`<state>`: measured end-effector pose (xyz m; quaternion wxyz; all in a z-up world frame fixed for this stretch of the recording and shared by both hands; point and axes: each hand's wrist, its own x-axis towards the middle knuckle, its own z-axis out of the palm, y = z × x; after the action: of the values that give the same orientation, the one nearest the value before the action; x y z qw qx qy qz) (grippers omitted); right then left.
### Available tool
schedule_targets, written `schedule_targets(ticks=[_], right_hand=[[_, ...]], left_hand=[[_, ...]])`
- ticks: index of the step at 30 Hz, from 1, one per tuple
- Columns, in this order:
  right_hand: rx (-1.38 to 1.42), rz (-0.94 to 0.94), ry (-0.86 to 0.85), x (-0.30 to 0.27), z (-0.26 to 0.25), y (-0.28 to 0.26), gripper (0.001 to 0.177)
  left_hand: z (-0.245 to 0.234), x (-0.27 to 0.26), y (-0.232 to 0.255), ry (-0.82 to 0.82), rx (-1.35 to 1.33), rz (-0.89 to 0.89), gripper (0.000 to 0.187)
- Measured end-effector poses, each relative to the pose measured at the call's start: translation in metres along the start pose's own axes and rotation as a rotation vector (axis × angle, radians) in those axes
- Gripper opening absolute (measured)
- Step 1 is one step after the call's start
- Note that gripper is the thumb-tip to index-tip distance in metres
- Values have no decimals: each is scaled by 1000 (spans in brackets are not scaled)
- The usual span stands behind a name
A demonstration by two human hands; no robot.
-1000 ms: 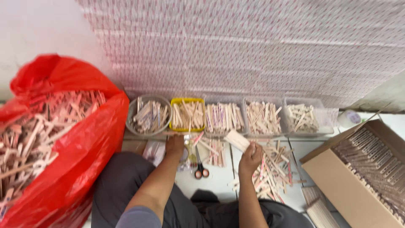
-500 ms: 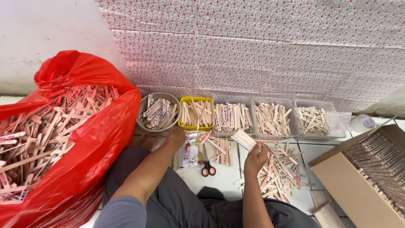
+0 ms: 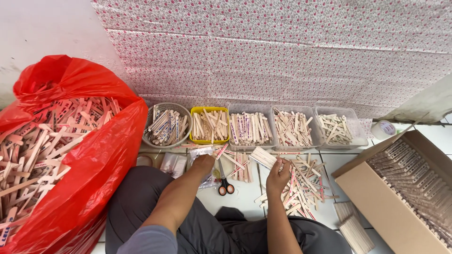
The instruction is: The person picks up wooden sticks from the floor and a large red bag, sorts them by type, and bundles small stacks together using adhesive tape and scissors.
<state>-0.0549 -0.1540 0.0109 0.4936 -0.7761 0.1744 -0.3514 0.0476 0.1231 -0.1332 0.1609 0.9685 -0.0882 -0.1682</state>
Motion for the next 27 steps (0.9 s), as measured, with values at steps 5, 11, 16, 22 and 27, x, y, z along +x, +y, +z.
schedule_targets(ticks=[5, 11, 16, 22, 27], right_hand=[[-92, 134, -46, -4, 6, -4, 20], [-80, 171, -61, -9, 10, -3, 19], [-109, 176, -74, -9, 7, -1, 20], [-113, 184, -75, -9, 6, 3, 21], [-87, 202, -87, -5, 11, 4, 23]], left_hand=[[-114, -71, 43, -46, -44, 110, 32], [-142, -79, 34, 8, -289, 75, 23], [-134, -59, 16, 82, -141, 45, 23], [-175, -78, 26, 300, -368, 50, 21], [-168, -64, 31, 526, -701, 90, 14]])
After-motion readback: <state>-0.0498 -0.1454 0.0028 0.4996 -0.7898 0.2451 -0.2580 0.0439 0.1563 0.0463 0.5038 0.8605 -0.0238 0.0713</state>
